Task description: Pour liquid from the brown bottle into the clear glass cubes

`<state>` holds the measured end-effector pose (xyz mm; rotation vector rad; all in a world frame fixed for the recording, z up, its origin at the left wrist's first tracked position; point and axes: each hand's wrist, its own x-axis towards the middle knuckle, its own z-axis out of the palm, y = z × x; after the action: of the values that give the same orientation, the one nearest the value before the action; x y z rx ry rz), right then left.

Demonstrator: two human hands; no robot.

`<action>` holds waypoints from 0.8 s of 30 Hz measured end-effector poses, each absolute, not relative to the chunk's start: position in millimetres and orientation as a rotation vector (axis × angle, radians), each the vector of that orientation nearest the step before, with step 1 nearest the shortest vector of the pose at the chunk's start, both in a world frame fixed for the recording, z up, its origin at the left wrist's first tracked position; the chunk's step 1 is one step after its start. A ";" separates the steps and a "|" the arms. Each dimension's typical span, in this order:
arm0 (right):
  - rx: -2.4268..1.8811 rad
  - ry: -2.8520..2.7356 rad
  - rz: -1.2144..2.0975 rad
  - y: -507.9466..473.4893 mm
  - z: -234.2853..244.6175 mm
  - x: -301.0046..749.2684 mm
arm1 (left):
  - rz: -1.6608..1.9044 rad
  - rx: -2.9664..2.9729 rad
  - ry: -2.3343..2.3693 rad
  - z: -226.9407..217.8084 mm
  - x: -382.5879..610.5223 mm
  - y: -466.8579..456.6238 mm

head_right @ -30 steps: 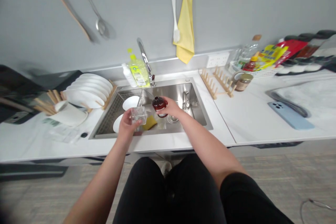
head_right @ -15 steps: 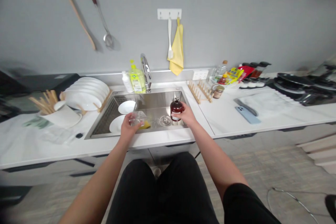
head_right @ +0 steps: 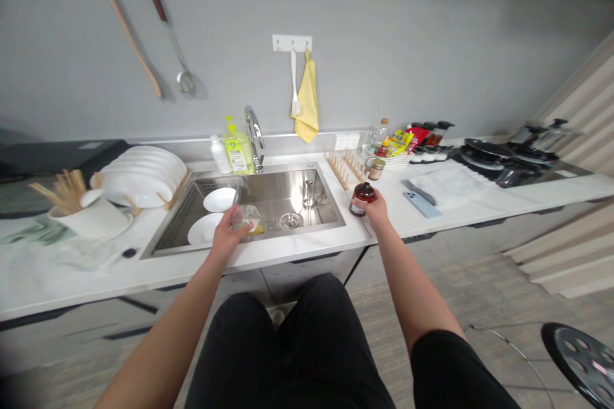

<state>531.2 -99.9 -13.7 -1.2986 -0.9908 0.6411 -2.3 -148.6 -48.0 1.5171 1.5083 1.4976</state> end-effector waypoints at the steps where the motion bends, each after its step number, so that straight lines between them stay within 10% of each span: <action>1: -1.294 -0.966 0.644 -98.9 -16.2 534.6 | 1.486 1.525 1.515 -46.5 -2.0 -149.4; 24: -1.347 -1.101 0.697 -88.7 -17.3 570.3 | 1.449 1.539 1.525 -56.7 -5.6 -144.0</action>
<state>570.3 -88.7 -17.3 -1.3466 -1.1010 0.6970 -5.6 -144.0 -56.7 1.5388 1.5248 1.4495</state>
